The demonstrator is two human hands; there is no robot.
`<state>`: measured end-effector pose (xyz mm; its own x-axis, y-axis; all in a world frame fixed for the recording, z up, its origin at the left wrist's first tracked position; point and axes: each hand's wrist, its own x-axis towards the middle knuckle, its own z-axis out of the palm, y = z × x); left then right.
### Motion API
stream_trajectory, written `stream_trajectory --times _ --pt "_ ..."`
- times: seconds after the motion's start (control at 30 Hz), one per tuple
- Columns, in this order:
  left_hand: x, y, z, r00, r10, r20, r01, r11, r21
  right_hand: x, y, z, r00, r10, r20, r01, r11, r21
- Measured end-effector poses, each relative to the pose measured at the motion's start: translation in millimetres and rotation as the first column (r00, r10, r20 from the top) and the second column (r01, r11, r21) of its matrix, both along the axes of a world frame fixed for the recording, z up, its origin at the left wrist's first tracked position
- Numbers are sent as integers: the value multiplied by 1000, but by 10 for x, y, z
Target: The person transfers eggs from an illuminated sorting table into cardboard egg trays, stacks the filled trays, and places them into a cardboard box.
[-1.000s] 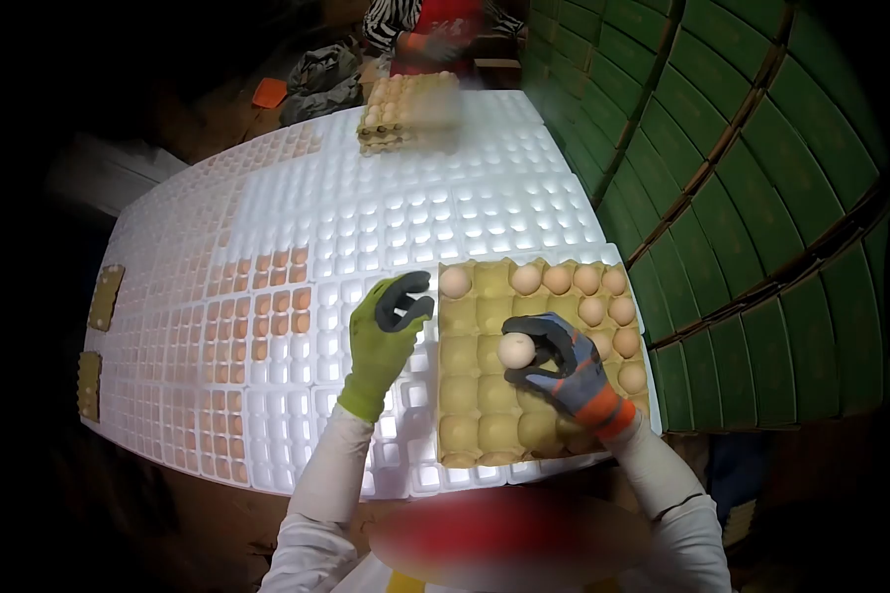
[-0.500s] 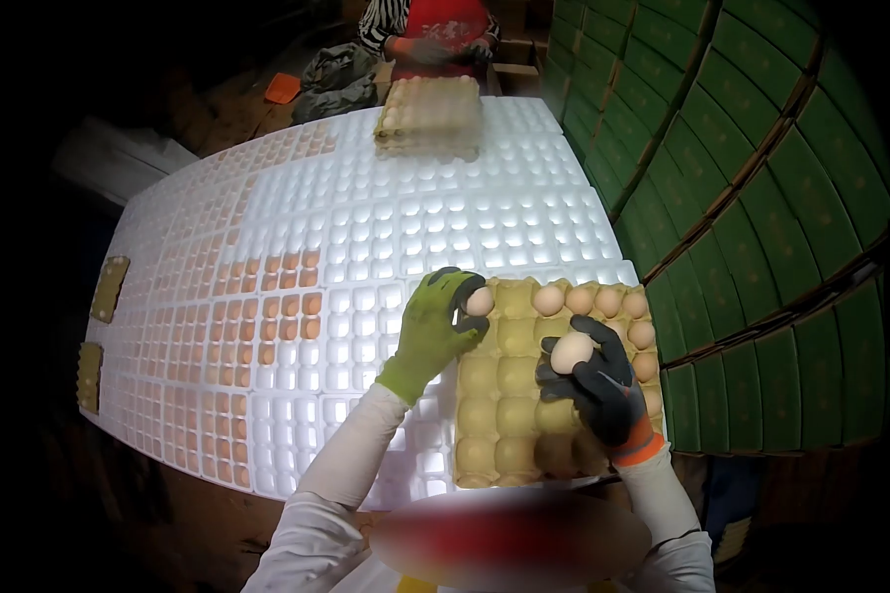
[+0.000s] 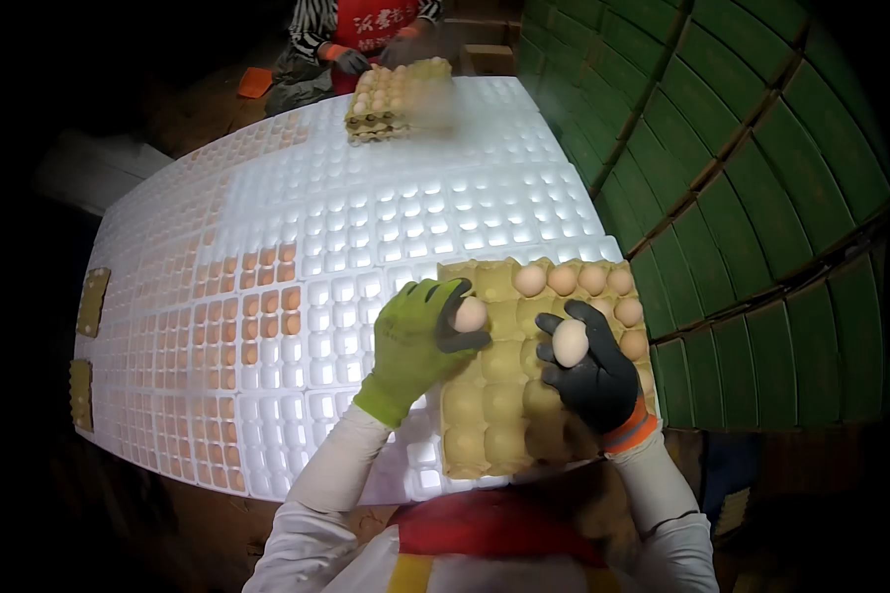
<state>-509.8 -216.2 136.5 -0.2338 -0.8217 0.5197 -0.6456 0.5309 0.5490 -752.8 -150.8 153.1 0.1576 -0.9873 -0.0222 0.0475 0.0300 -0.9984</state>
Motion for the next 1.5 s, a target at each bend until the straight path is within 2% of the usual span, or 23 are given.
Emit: stream_trajectory --times 0.13,0.33,0.4,0.47,0.5,0.57,0.6,0.67,0.7,0.77,0.8,0.9,1.0,1.07,1.1,1.13,1.17,1.2,1.23,1.3,1.37,1.4,1.5 --pt "13 -49 -93 1000 -14 -21 13 998 -57 33 -13 70 989 62 131 -61 998 -17" --pt "64 -55 -60 997 -65 -32 69 985 157 21 75 182 892 -158 -422 -10 929 -369" --pt "-67 -102 6 993 -76 -90 82 995 61 -86 152 73 992 -126 -23 124 988 -87" --pt "-239 -169 192 991 -129 -27 130 992 6 -282 153 -15 852 -277 -444 -6 844 -537" --pt "-371 -286 182 977 -211 25 212 977 -28 -299 195 66 964 -267 -2 266 962 -55" --pt "-677 -421 248 966 -227 127 235 971 -48 -589 28 91 932 -294 -213 199 904 -378" --pt "-729 -474 197 955 -230 189 230 973 23 -653 -40 227 957 -279 -82 267 955 -130" --pt "-858 -624 69 919 -245 310 206 967 152 -812 -337 347 954 -264 -142 265 964 -12" --pt "-857 -609 126 946 -244 213 218 966 137 -875 -484 373 954 -254 -162 265 963 50" --pt "-744 -438 224 969 -246 35 240 963 124 -806 -718 341 586 -331 -739 -9 910 -414" --pt "-697 -459 45 914 -266 -306 347 904 252 -727 -840 313 274 -454 -848 -244 820 -518" --pt "-629 -313 244 579 28 -815 647 592 481 -482 -1212 144 -136 -209 -968 -489 864 -118" --pt "-563 -289 246 483 104 -869 750 462 472 -636 -1168 180 345 -194 -918 -382 865 -326" --pt "-531 -270 341 409 173 -896 812 379 443 -835 -1009 230 647 -295 -703 -160 849 -504" --pt "-569 -296 353 334 200 -921 842 375 387 -1049 -985 234 771 -197 -605 -136 878 -459" --pt "-631 -337 354 260 232 -937 870 365 331 -1214 -852 250 942 -92 -322 11 969 -246" --pt "-686 -389 353 189 263 -946 892 357 278 -1337 -695 272 996 -79 27 79 997 16" --pt "-714 -519 212 222 128 -967 907 338 253 -1435 -595 268 983 -137 119 136 990 23" --pt "-873 -600 236 497 -30 -867 786 440 435 -1479 -519 276 959 -189 213 187 982 31" --pt "-1282 -621 366 899 -363 -244 422 868 262 -1521 -432 298 956 -271 117 262 961 86" --pt "-1643 -729 367 879 -334 339 238 925 295 -1771 -522 67 982 -181 -48 184 981 69" --pt "-1738 -762 356 743 -285 606 145 952 270 -1795 -633 29 938 -158 -309 185 981 61" --pt "-1708 -861 374 726 -458 512 310 883 351 -1664 -836 28 318 -292 -902 10 953 -304"
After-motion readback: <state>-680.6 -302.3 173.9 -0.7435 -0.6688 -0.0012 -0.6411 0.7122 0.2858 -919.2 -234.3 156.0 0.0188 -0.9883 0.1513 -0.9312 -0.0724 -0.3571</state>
